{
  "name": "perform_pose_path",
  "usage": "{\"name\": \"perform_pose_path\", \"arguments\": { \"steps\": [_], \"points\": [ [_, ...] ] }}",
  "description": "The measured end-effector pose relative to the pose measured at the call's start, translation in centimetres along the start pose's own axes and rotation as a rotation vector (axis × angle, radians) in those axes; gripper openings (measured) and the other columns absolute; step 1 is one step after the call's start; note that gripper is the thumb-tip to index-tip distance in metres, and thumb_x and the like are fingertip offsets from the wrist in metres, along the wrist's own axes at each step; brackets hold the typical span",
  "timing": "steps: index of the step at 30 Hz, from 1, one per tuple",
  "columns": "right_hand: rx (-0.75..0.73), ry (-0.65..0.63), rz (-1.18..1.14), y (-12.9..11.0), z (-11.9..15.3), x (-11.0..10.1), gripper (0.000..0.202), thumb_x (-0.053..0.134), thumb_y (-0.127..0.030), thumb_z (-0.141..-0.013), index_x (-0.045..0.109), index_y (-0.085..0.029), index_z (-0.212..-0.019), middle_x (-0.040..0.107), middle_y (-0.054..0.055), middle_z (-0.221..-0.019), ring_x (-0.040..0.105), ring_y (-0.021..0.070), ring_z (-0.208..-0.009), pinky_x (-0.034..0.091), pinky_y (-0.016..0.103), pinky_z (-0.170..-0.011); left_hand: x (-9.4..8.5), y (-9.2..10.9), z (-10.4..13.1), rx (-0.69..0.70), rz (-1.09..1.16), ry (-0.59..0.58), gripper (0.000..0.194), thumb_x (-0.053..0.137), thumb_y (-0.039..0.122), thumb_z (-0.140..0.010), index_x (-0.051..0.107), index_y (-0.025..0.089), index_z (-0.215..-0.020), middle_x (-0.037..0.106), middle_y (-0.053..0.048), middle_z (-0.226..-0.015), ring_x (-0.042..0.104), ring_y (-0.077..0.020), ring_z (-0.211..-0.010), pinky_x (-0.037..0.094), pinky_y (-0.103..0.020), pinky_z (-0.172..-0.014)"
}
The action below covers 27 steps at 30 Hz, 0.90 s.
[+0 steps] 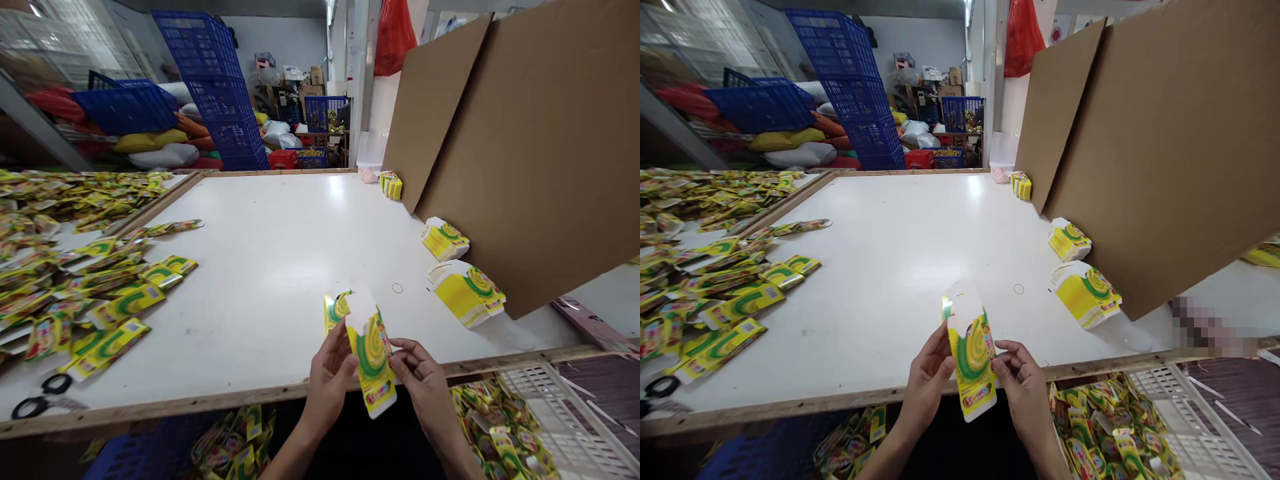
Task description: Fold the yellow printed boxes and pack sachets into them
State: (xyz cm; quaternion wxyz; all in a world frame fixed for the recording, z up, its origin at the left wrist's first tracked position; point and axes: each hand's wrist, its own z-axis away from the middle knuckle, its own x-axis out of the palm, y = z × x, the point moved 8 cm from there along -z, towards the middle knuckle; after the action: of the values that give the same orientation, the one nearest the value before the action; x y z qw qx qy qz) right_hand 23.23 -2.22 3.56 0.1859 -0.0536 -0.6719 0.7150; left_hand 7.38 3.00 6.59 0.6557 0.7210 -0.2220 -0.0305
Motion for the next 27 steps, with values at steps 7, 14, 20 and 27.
{"name": "perform_pose_path", "arguments": {
  "steps": [7,14,20,27],
  "points": [
    [0.013,-0.096,-0.057,-0.1,0.4,1.8,0.031,0.074,-0.047,-0.075,0.070,-0.020,-0.089,0.074,0.009,-0.091,0.068,0.0259,-0.089,0.054,0.039,-0.081,2.1,-1.9,0.1,-0.306,0.253,-0.262,0.071,0.072,0.064,-0.065,0.067,0.017,-0.118,0.067,-0.019,-0.122,0.057,-0.0381,-0.117,0.046,-0.048,-0.098],
    [0.036,-0.103,-0.068,0.1,0.8,1.9,0.029,0.075,-0.044,-0.075,0.068,-0.019,-0.087,0.072,0.005,-0.082,0.066,0.0222,-0.079,0.052,0.033,-0.073,2.1,-2.2,-0.1,-0.280,0.162,-0.153,0.040,0.067,0.046,-0.080,0.069,0.015,-0.105,0.072,-0.013,-0.110,0.065,-0.0302,-0.103,0.053,-0.038,-0.085],
    [-0.015,0.003,0.053,0.8,0.5,1.3,0.031,0.067,-0.047,-0.081,0.057,-0.018,-0.075,0.062,0.001,-0.068,0.056,0.0163,-0.063,0.048,0.029,-0.062,1.7,-2.6,-0.4,-0.280,0.062,-0.051,0.039,0.065,0.042,-0.083,0.056,0.017,-0.112,0.072,-0.010,-0.105,0.067,-0.0251,-0.097,0.054,-0.034,-0.081],
    [-0.137,0.003,0.180,-0.7,0.4,0.9,0.043,0.064,-0.039,-0.085,0.050,-0.021,-0.121,0.063,0.003,-0.092,0.051,0.0124,-0.060,0.045,0.025,-0.059,2.1,-1.5,0.5,-0.257,0.012,-0.105,0.061,0.063,0.032,-0.086,0.027,0.030,-0.134,0.063,-0.010,-0.122,0.066,-0.0226,-0.101,0.051,-0.036,-0.087]
  ]
}}
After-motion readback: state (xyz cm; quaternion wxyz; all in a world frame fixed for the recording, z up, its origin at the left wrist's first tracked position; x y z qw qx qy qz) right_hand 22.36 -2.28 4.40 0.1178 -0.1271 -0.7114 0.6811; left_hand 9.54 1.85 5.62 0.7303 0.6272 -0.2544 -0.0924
